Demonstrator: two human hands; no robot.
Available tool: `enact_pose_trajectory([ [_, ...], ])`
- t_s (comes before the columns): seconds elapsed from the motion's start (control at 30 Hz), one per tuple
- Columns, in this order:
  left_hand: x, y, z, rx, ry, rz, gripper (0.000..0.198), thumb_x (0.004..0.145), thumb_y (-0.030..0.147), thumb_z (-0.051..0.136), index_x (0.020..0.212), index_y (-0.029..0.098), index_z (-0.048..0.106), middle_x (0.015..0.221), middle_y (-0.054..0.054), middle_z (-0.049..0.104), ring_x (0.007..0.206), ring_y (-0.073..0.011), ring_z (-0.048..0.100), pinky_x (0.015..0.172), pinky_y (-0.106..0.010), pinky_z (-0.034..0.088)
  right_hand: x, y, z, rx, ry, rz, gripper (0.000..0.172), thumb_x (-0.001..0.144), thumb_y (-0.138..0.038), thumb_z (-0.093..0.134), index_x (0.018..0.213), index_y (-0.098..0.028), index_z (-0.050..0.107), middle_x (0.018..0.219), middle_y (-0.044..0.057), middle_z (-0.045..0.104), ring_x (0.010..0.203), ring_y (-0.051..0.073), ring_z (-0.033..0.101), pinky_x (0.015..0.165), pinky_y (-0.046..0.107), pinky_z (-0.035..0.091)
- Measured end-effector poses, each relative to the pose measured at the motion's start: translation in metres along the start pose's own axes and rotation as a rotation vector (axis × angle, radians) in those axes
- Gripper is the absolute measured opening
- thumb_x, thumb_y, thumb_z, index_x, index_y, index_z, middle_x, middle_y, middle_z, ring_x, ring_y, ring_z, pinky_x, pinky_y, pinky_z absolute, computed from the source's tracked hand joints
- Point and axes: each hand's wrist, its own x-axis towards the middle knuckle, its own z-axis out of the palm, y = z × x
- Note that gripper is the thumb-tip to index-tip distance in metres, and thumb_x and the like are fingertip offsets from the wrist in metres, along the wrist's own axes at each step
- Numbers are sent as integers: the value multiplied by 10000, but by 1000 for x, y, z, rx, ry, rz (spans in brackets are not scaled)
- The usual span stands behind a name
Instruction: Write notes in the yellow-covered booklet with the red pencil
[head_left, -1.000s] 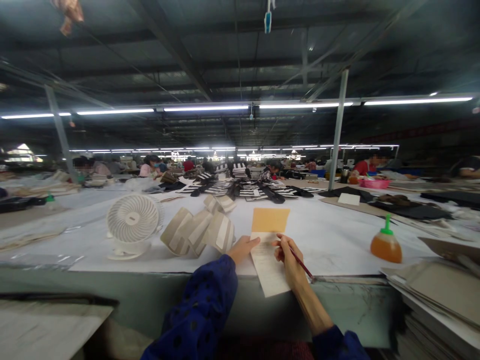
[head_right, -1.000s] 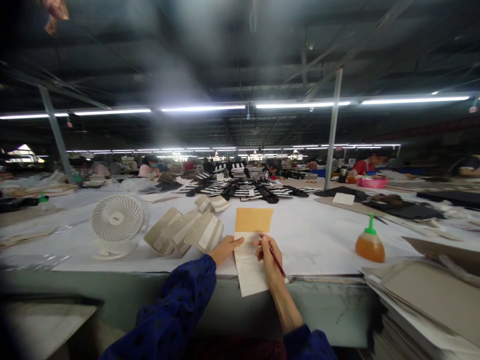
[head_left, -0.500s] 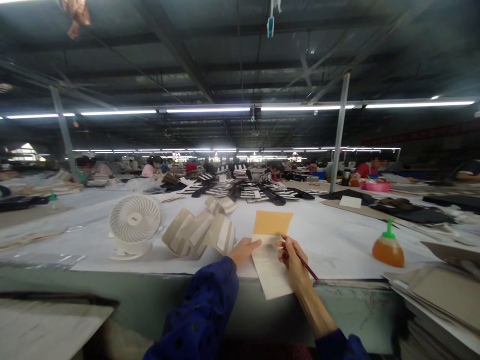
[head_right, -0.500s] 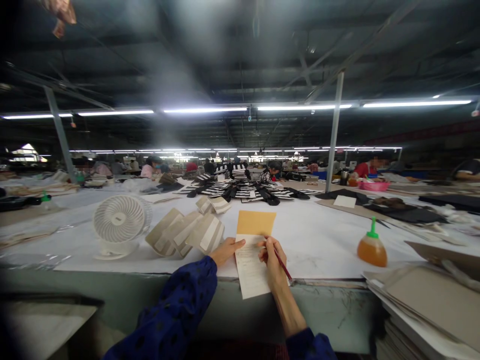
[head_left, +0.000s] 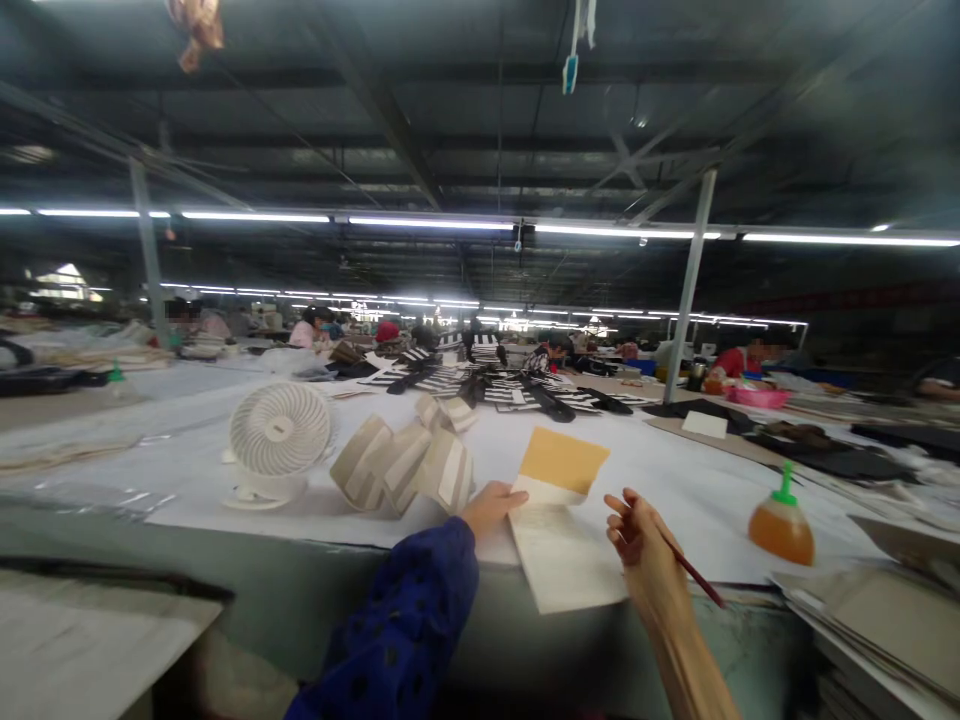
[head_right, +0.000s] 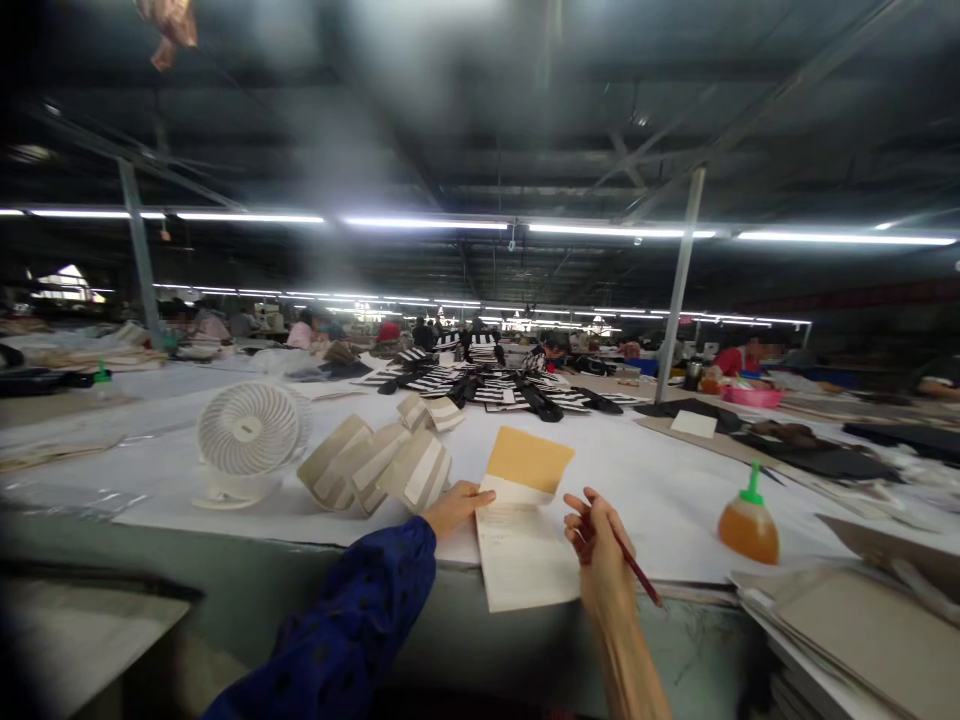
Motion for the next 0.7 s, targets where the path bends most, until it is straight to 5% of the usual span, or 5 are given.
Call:
enact_pose_trajectory([
  [0.17, -3, 9, 3, -85, -77, 31, 509, 646, 520, 720, 870, 65, 680, 838, -142, 688, 749, -197, 631, 799, -356, 450, -27, -4, -27, -219, 80, -68, 495, 654, -548, 730, 1021, -236, 616, 986, 51, 688, 859, 151, 621, 686, 198, 537],
  [0.33, -3, 10, 2, -93, -56, 34, 445, 627, 479, 746, 790, 70, 680, 758, -116, 686, 667, -164, 615, 716, -314, 439, -62, -10, -50, -425, 65, -106, 565, 681, -609, 667, 1127, -281, 560, 1160, 86, 640, 1173, 256, 534, 782, 313, 541],
  [0.5, -4, 8, 4, -102, -74, 41, 447, 691, 453, 703, 896, 56, 702, 876, -157, 698, 759, -225, 645, 782, -358, 455, -72, -18, -71, -374, 5, 42, 802, 469, -694, 735, 1134, -283, 556, 1224, 112, 611, 1085, 335, 582, 730, 392, 561],
  [0.6, -3, 6, 3, -94, -76, 42, 436, 697, 428, 702, 918, 53, 707, 913, -162, 697, 799, -251, 648, 804, -366, 454, -73, -16, -72, -387, 109, 54, 851, 339, -689, 772, 1057, -270, 588, 1151, 129, 650, 981, 354, 622, 657, 404, 554],
  [0.7, -1, 4, 2, -85, -52, 33, 416, 687, 409, 710, 886, 44, 711, 882, -165, 699, 763, -244, 646, 764, -351, 456, -79, -11, -67, -477, 145, -19, 755, 450, -706, 725, 1055, -273, 598, 1122, 111, 668, 940, 312, 639, 646, 362, 546],
])
